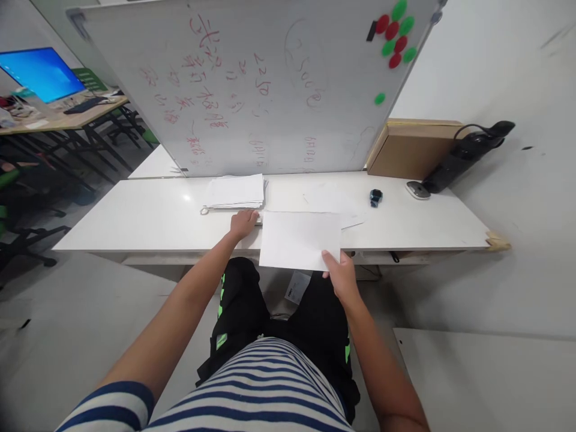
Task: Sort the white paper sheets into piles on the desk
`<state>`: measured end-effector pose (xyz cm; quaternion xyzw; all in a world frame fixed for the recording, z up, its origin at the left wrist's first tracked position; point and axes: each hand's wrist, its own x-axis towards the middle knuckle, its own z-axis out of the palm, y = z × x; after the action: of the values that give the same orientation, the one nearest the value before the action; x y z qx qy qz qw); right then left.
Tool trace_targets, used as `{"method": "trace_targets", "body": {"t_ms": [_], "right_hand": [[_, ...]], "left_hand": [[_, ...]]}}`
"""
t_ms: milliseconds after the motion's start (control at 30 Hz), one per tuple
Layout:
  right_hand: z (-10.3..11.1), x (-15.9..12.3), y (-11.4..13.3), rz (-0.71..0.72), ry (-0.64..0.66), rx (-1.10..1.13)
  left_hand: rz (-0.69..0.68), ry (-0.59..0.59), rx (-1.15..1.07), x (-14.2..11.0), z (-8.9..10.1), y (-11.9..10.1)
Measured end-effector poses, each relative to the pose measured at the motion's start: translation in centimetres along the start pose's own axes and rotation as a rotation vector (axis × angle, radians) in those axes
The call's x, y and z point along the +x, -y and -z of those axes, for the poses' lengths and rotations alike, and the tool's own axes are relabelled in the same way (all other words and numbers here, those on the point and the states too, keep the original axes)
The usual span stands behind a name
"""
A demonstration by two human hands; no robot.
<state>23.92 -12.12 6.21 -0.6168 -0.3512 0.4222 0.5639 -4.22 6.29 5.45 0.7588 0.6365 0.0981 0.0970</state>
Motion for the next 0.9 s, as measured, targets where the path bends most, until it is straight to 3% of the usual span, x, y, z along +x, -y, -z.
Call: {"method": "trace_targets", "body": {"t_ms": [133, 267, 567, 900], "right_hand": [[1.1, -1.2, 1.8, 0.024, -0.01, 0.056], [0.8, -1.7, 2.2, 0.043, 0.003, 0.08], [-0.3, -1.6, 1.4, 0.011, 0.023, 0.07], [-1.0, -0.5, -1.2, -0.023, 0.02, -0.006]], "left_hand": [[0.012, -0.009, 0.015, -0.2, 0.0, -0.1], [0.012, 0.0, 0.035, -0.3, 0.1, -0.2], [-0.012, 0.037, 0.024, -0.5, 0.5, -0.2], [0.005, -0.008, -0.075, 0.1, -0.4, 0.3]]}}
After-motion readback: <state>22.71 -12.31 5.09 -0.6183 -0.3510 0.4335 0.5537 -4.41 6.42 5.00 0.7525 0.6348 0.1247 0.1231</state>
